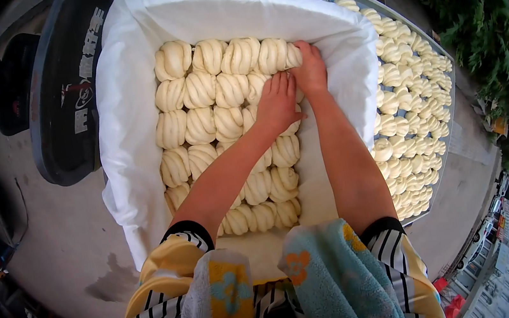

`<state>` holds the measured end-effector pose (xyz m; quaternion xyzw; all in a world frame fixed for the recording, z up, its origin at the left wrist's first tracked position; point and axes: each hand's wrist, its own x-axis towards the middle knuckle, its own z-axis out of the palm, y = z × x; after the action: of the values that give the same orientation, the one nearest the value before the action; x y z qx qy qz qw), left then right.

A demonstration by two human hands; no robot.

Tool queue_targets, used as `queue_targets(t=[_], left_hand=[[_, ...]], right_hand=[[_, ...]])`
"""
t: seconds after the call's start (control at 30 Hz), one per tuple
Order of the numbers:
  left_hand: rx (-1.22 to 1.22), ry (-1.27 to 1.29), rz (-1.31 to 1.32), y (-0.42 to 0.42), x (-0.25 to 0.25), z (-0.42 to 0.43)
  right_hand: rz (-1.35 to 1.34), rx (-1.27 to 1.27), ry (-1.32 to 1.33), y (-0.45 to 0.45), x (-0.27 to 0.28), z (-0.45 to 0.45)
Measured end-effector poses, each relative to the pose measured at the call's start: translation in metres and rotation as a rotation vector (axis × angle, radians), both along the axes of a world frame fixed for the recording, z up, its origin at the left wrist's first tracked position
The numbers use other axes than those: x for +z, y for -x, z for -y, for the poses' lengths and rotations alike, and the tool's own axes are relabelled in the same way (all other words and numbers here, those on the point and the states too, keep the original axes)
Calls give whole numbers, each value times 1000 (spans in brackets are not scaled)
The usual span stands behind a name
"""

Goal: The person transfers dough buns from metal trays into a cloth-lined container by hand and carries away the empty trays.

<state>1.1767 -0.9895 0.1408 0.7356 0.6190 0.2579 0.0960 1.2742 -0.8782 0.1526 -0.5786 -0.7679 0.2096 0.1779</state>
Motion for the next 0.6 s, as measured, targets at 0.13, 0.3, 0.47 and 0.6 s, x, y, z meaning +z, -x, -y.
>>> queue_targets(t=[0.13, 0.3, 0.47, 0.6], left_hand=[[-127, 199, -2, 4, 3, 9], [-208, 286, 19, 19, 2, 12], [24, -129, 278, 64, 25, 1], [267, -94, -34, 110, -2, -8]], right_hand=[[143, -33, -35, 5, 0, 3], [356, -126, -85, 23, -30, 7], [263, 32, -104, 37, 28, 25], [335, 103, 163, 62, 8, 47]])
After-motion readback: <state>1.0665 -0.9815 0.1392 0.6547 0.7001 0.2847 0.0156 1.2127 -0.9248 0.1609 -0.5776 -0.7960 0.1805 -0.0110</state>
